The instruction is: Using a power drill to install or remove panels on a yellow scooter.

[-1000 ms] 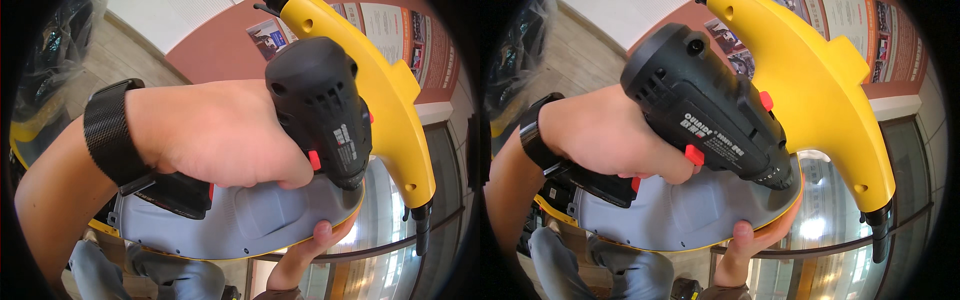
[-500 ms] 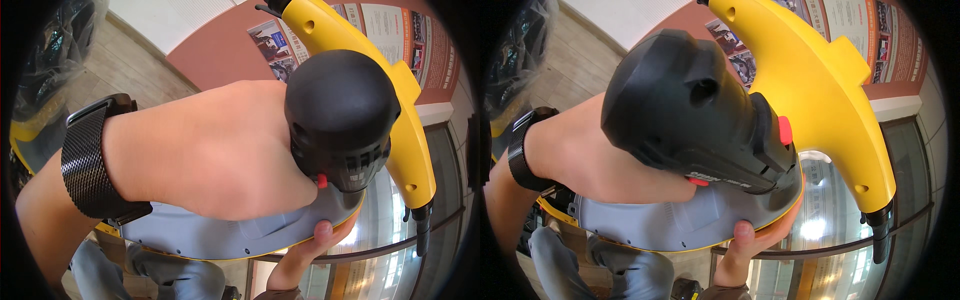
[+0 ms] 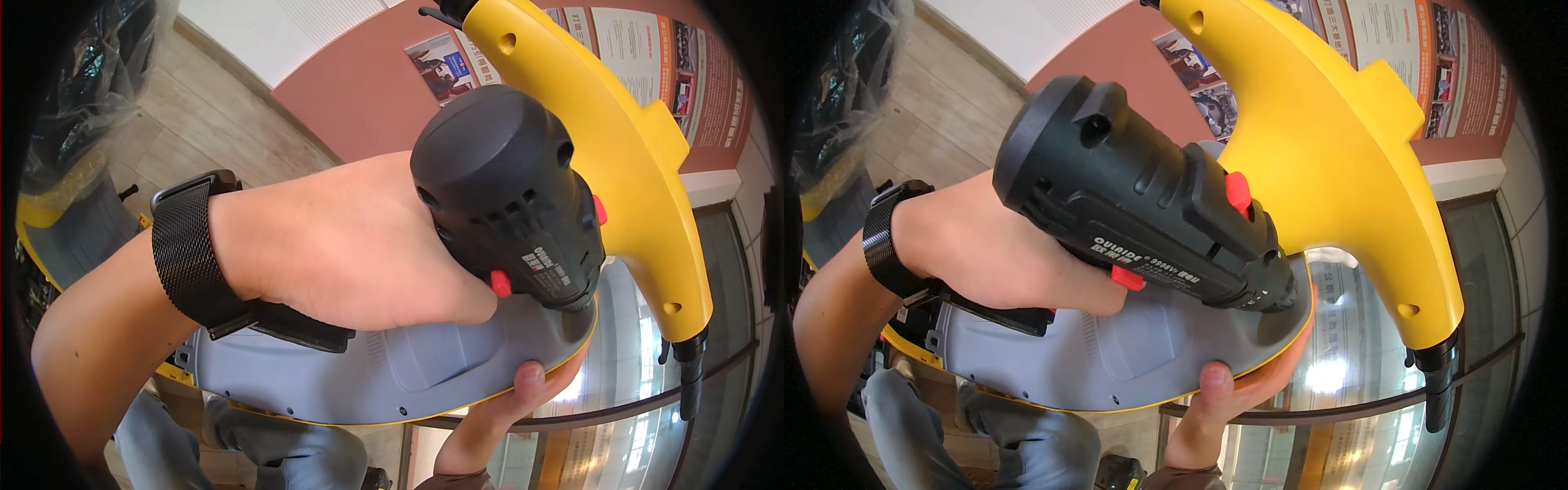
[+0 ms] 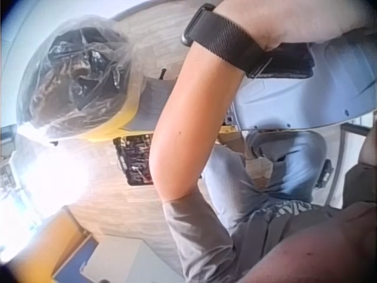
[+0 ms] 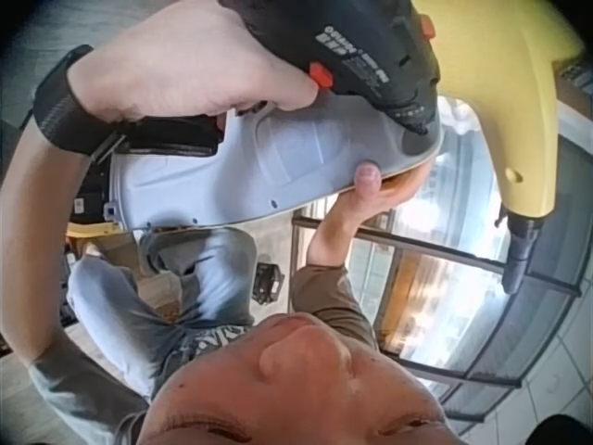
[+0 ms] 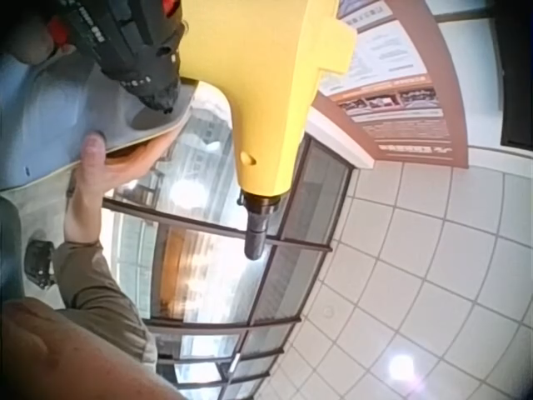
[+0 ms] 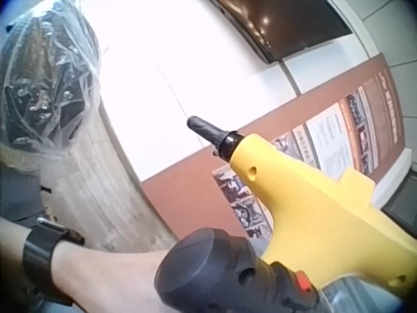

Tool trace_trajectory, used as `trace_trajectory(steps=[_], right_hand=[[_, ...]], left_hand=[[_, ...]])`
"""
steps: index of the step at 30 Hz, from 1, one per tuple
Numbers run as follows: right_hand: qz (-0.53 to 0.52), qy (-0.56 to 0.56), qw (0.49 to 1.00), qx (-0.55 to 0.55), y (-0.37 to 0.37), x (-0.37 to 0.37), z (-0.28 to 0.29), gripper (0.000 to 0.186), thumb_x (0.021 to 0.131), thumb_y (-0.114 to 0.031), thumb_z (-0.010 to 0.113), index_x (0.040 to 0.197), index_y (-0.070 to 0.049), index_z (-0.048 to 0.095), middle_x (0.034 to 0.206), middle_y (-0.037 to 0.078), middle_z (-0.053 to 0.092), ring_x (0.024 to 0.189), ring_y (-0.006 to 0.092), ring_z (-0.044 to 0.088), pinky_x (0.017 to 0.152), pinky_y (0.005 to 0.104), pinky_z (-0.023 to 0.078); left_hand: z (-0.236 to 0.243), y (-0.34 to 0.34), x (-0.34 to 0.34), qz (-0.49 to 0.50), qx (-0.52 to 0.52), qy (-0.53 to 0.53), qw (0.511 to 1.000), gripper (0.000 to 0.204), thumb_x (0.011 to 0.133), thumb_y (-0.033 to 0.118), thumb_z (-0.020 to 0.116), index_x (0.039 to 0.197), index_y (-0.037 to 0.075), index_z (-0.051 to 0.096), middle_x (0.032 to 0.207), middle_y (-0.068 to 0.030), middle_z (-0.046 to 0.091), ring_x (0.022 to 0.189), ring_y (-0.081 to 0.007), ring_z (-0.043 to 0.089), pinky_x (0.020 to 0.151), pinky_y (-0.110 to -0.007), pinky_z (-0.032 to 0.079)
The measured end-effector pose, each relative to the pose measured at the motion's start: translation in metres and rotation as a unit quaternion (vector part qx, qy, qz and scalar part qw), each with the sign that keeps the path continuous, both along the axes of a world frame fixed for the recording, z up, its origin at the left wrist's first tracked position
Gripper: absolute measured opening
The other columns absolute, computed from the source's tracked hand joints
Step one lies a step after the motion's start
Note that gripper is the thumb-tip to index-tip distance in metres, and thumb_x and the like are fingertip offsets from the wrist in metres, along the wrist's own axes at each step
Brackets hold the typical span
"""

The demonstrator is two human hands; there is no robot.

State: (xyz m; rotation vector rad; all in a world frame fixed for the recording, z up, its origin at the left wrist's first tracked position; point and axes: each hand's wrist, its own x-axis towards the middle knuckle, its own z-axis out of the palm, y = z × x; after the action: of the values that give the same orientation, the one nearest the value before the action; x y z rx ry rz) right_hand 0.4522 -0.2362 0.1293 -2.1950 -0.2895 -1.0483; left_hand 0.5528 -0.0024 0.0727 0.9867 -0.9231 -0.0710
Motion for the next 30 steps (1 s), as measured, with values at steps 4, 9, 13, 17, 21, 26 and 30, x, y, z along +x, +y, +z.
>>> trace_trajectory(steps=[4, 9, 13, 17, 21, 26, 30], right_hand=[[0.008, -0.001, 1.0, 0.003, 0.001, 0.001, -0.001, 0.125, 0.067, -0.073, 0.084, 0.152, 0.007, 0.039, 0.14, 0.015, 0.052, 0.128, 0.0278, 0.055, 0.106, 0.0418, 0.046], [0.01, -0.003, 1.0, -0.005, 0.001, 0.001, 0.0, 0.124, 0.068, -0.073, 0.084, 0.152, 0.007, 0.039, 0.139, 0.015, 0.052, 0.129, 0.0276, 0.055, 0.105, 0.0416, 0.046], [0.002, 0.006, 1.0, -0.004, 0.003, -0.001, 0.001, 0.124, 0.068, -0.073, 0.084, 0.152, 0.007, 0.039, 0.139, 0.014, 0.052, 0.129, 0.0273, 0.055, 0.105, 0.0412, 0.046], [-0.002, 0.005, 1.0, -0.004, 0.003, -0.002, 0.001, 0.125, 0.068, -0.074, 0.084, 0.152, 0.007, 0.039, 0.139, 0.014, 0.052, 0.128, 0.0271, 0.055, 0.105, 0.041, 0.047], [0.0, 0.001, 1.0, 0.0, 0.002, -0.001, 0.001, 0.126, 0.067, -0.073, 0.085, 0.152, 0.007, 0.039, 0.139, 0.014, 0.053, 0.128, 0.0273, 0.055, 0.105, 0.0413, 0.047], [0.005, 0.0, 1.0, 0.006, 0.001, -0.001, 0.001, 0.126, 0.067, -0.072, 0.087, 0.152, 0.007, 0.039, 0.14, 0.015, 0.053, 0.129, 0.0276, 0.055, 0.105, 0.0415, 0.047], [0.009, 0.003, 1.0, 0.011, 0.001, -0.001, 0.0, 0.126, 0.066, -0.072, 0.087, 0.153, 0.007, 0.039, 0.14, 0.015, 0.052, 0.129, 0.0277, 0.055, 0.105, 0.0416, 0.047]], left_hand=[[0.001, -0.001, 0.001, 0.005, 0.007, -0.02, 1.0, 0.032, 0.077, -0.003, 0.072, 0.109, 0.001, 0.07, 0.087, -0.0057, 0.071, 0.078, -0.0129, 0.062, 0.069, -0.033, 0.053], [0.004, 0.005, -0.001, -0.011, 0.02, 0.006, 1.0, 0.033, 0.079, 0.003, 0.071, 0.113, 0.003, 0.069, 0.093, -0.009, 0.072, 0.085, -0.0174, 0.063, 0.076, -0.034, 0.053], [0.005, 0.011, -0.002, -0.025, 0.089, 0.023, 0.995, 0.035, 0.084, 0.017, 0.068, 0.117, 0.005, 0.068, 0.105, -0.0171, 0.074, 0.097, -0.0278, 0.066, 0.089, -0.038, 0.053], [0.005, 0.011, -0.001, -0.027, 0.096, 0.029, 0.995, 0.034, 0.083, 0.017, 0.068, 0.114, 0.004, 0.069, 0.104, -0.0171, 0.074, 0.096, -0.0275, 0.066, 0.088, -0.038, 0.053], [0.005, 0.009, 0.001, -0.017, 0.067, 0.004, 0.998, 0.033, 0.082, 0.015, 0.067, 0.113, 0.003, 0.068, 0.102, -0.0166, 0.074, 0.094, -0.0264, 0.066, 0.087, -0.037, 0.053], [0.007, 0.008, 0.004, 0.006, 0.03, -0.045, 0.999, 0.036, 0.078, 0.001, 0.071, 0.114, 0.002, 0.069, 0.092, -0.0081, 0.072, 0.081, -0.0153, 0.063, 0.073, -0.033, 0.054], [0.011, 0.01, 0.007, -0.002, 0.026, -0.047, 0.999, 0.038, 0.077, -0.002, 0.072, 0.115, 0.001, 0.07, 0.09, -0.0069, 0.072, 0.079, -0.0144, 0.064, 0.072, -0.033, 0.055]])
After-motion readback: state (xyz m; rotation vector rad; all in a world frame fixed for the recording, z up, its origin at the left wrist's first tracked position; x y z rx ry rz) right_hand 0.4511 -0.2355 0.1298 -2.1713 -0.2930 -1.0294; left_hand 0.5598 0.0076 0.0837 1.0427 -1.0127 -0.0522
